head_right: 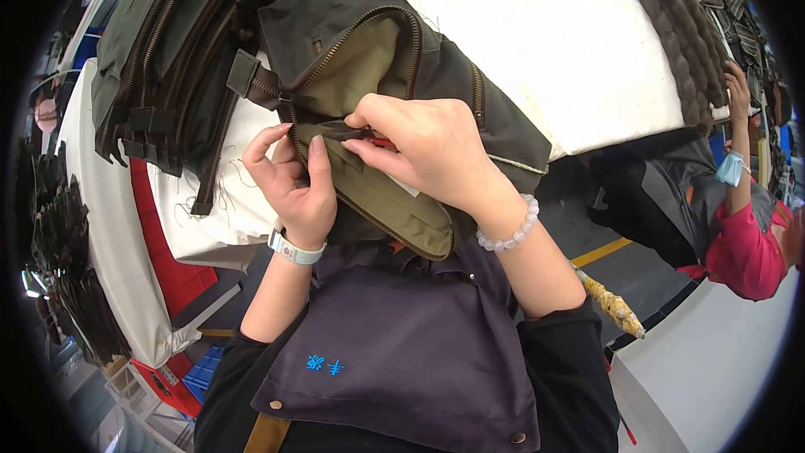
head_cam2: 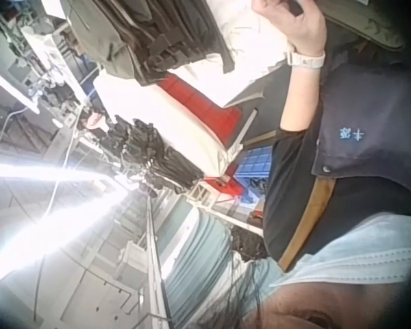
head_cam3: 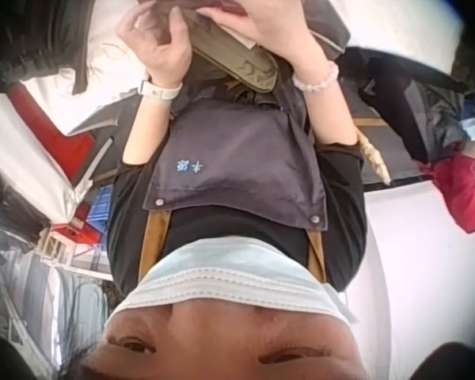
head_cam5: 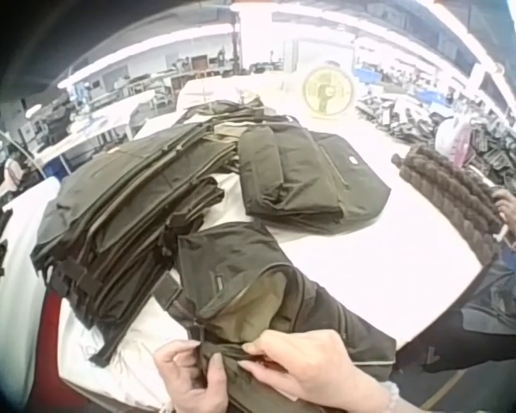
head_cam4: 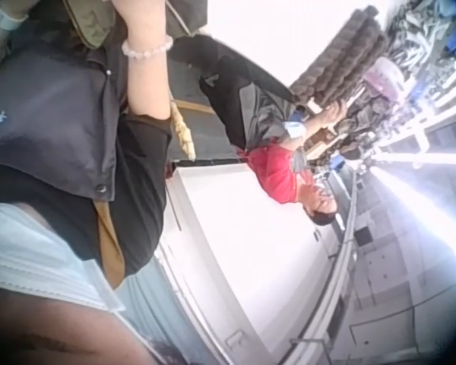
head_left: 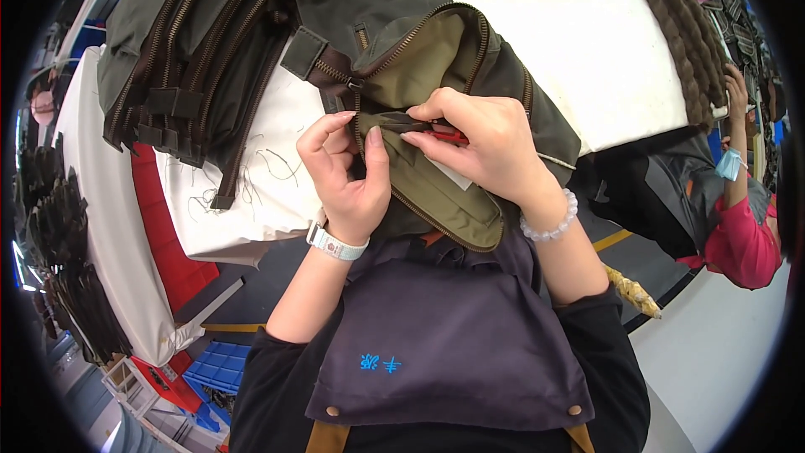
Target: Trimming loose threads from green canvas bags using small snips and inspecting the final product.
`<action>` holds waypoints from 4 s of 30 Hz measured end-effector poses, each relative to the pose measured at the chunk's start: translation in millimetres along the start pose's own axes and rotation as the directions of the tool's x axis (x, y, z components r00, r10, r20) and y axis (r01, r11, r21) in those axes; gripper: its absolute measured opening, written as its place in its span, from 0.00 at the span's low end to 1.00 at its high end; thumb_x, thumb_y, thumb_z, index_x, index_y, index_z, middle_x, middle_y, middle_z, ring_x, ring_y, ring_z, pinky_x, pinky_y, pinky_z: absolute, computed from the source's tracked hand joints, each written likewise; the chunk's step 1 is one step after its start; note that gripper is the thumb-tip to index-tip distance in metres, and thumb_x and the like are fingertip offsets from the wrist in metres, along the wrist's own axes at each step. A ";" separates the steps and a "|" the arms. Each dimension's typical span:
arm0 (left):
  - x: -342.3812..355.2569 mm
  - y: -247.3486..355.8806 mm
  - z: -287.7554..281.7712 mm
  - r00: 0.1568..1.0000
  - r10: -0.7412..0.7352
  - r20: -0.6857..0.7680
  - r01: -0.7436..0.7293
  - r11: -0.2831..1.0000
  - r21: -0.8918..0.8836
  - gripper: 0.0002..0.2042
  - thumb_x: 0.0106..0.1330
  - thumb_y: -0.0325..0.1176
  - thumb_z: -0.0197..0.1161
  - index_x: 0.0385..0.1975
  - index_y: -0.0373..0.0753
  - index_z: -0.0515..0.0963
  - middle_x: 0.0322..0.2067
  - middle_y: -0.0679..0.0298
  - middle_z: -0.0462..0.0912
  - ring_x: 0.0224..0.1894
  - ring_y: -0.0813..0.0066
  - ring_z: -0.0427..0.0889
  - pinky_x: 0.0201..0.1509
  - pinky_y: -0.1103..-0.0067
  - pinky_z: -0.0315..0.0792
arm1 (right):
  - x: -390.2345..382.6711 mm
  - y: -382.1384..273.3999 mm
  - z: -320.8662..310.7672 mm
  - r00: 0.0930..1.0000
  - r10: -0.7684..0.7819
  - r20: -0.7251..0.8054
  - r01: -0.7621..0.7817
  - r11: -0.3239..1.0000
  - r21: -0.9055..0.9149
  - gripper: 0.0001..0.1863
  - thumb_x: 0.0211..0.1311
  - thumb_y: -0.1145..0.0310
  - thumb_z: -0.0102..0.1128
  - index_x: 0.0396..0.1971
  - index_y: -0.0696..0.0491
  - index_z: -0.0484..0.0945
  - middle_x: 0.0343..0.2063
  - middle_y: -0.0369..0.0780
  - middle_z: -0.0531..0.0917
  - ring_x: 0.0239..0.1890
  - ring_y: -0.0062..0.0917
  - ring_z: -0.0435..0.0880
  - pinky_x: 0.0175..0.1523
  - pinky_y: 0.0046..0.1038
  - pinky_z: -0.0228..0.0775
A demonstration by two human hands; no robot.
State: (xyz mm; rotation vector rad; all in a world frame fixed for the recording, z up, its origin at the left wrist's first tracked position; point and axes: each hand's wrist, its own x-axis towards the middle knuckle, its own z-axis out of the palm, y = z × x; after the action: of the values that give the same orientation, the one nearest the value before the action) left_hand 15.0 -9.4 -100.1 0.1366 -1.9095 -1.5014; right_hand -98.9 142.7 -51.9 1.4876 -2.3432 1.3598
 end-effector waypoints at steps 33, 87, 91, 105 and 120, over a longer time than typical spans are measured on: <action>5.5 6.0 -0.2 0.995 -0.094 -0.012 0.093 0.994 -0.061 0.20 0.69 0.17 0.60 0.57 0.35 0.61 0.41 0.60 0.76 0.36 0.80 0.79 0.38 0.85 0.73 | -3.8 4.4 1.7 0.996 0.086 -0.003 -0.085 0.992 0.089 0.13 0.53 0.70 0.76 0.34 0.56 0.79 0.28 0.38 0.87 0.27 0.27 0.87 0.31 0.24 0.76; 13.2 7.4 -7.2 0.992 -0.123 0.036 0.126 0.988 -0.092 0.21 0.70 0.17 0.57 0.59 0.32 0.59 0.51 0.56 0.75 0.41 0.78 0.81 0.43 0.86 0.73 | 17.4 16.2 1.6 0.992 0.054 0.113 -0.078 0.973 0.218 0.14 0.54 0.70 0.75 0.38 0.53 0.80 0.25 0.37 0.83 0.29 0.22 0.86 0.33 0.24 0.74; 12.8 -6.0 -3.7 0.992 -0.119 0.042 0.118 0.993 0.026 0.22 0.72 0.18 0.56 0.62 0.35 0.57 0.46 0.51 0.82 0.40 0.80 0.82 0.40 0.89 0.71 | 20.4 -4.3 -8.6 0.929 0.307 0.206 -0.364 0.855 0.368 0.12 0.58 0.79 0.72 0.36 0.60 0.76 0.29 0.34 0.82 0.30 0.11 0.80 0.35 0.15 0.71; 2.8 -0.3 -3.7 0.996 -0.091 0.000 0.090 0.986 -0.143 0.19 0.71 0.16 0.55 0.59 0.33 0.61 0.47 0.55 0.77 0.43 0.78 0.82 0.47 0.83 0.76 | -0.6 8.7 12.4 0.948 0.285 0.139 -0.316 0.885 0.342 0.13 0.52 0.75 0.77 0.35 0.58 0.81 0.31 0.34 0.85 0.33 0.12 0.82 0.37 0.18 0.78; 7.6 2.2 -1.5 0.994 -0.099 0.044 0.103 0.989 -0.108 0.19 0.69 0.14 0.55 0.57 0.33 0.62 0.47 0.58 0.75 0.42 0.77 0.80 0.46 0.81 0.75 | 6.6 11.4 3.7 0.967 0.228 0.114 -0.247 0.950 0.193 0.14 0.50 0.78 0.78 0.35 0.59 0.81 0.29 0.32 0.81 0.30 0.09 0.78 0.36 0.14 0.71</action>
State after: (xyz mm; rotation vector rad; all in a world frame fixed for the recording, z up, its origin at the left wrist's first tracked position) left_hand 10.8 -13.6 -94.6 0.1573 -1.8688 -1.6843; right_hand -109.6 137.3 -58.4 1.3751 -2.5776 1.6719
